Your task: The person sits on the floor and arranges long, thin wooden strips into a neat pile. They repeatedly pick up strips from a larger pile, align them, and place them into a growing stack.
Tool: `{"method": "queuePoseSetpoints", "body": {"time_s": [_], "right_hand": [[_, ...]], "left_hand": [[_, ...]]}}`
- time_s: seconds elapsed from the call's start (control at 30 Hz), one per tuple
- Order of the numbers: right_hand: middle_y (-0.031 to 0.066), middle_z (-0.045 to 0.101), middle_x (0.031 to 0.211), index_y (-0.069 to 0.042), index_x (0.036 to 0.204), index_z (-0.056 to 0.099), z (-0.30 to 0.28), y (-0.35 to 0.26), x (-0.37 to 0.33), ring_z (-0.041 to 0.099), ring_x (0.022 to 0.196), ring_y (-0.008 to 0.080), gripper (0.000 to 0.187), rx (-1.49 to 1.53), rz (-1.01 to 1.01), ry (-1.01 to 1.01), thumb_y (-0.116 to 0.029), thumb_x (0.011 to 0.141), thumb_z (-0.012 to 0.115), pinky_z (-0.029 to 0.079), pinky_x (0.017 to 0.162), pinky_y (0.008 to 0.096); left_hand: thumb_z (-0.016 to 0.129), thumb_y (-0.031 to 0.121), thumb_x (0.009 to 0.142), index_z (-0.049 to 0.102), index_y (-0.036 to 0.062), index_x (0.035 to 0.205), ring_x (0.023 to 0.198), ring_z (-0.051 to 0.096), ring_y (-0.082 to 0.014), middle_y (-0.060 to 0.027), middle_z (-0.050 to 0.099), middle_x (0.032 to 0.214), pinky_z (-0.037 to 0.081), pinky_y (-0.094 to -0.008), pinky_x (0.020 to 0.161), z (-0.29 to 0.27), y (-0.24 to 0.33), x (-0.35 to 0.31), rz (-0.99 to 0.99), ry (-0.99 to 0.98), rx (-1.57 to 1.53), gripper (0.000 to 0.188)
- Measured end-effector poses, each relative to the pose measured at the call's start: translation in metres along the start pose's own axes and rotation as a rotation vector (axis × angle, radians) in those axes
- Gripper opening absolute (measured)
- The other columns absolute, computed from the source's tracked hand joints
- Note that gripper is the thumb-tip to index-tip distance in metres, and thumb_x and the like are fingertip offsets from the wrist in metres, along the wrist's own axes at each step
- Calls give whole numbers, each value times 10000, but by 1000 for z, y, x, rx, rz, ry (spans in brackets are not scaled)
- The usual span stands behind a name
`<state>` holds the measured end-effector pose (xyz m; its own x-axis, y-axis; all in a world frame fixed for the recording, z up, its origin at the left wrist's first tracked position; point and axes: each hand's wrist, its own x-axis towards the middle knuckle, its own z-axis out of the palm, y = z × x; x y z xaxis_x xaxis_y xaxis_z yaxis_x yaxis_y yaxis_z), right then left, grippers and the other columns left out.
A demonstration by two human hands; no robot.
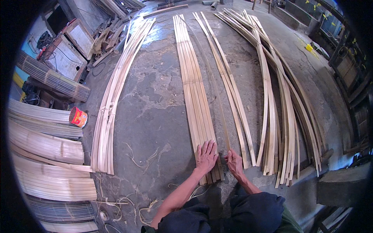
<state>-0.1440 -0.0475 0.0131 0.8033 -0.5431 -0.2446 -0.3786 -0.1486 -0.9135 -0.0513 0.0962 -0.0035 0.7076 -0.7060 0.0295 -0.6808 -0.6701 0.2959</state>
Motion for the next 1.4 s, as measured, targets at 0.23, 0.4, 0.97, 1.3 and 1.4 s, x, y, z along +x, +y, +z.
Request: {"method": "queuePoseSetpoints", "body": {"time_s": [0.23,0.4,0.97,1.3,1.4], "right_hand": [[207,653,771,-89,1365,514,2,24,-1,675,683,249,400,-287,-167,22,-231,992,517,519,651,362],[280,640,855,-99,1394,484,7,-7,-17,694,749,319,451,-269,-121,-71,-238,971,555,521,679,376],[70,560,645,-58,1410,466,28,-44,-36,537,560,122,448,-87,-578,45,-67,968,534,471,540,304],[122,611,919,-31,1407,439,88,-37,-37,574,792,210,419,-91,-460,-357,-127,1000,464,472,726,363],[150,562,858,-39,1291,549,82,-26,-51,564,782,305,341,-125,-498,-385,-108,960,506,458,698,394]], "left_hand": [[488,363,951,302,104,1495,1453,195,-268,-69,241,1570,117,-535,1172,3,4,4,22,25,28,631],[495,365,944,298,102,1496,1453,195,-268,-69,227,1575,117,-533,1174,0,-1,-1,-2,-5,53,643],[397,341,1040,475,10,1308,1011,641,-340,-199,641,1090,519,-446,869,-34,-2,36,-243,488,-887,433],[522,269,955,471,-53,1341,723,643,-267,-178,656,863,526,-381,718,-43,-68,46,-746,468,-928,506],[526,252,932,486,-105,1306,727,647,-377,-244,646,808,498,-436,744,-23,-89,32,-706,481,-758,519]]}}
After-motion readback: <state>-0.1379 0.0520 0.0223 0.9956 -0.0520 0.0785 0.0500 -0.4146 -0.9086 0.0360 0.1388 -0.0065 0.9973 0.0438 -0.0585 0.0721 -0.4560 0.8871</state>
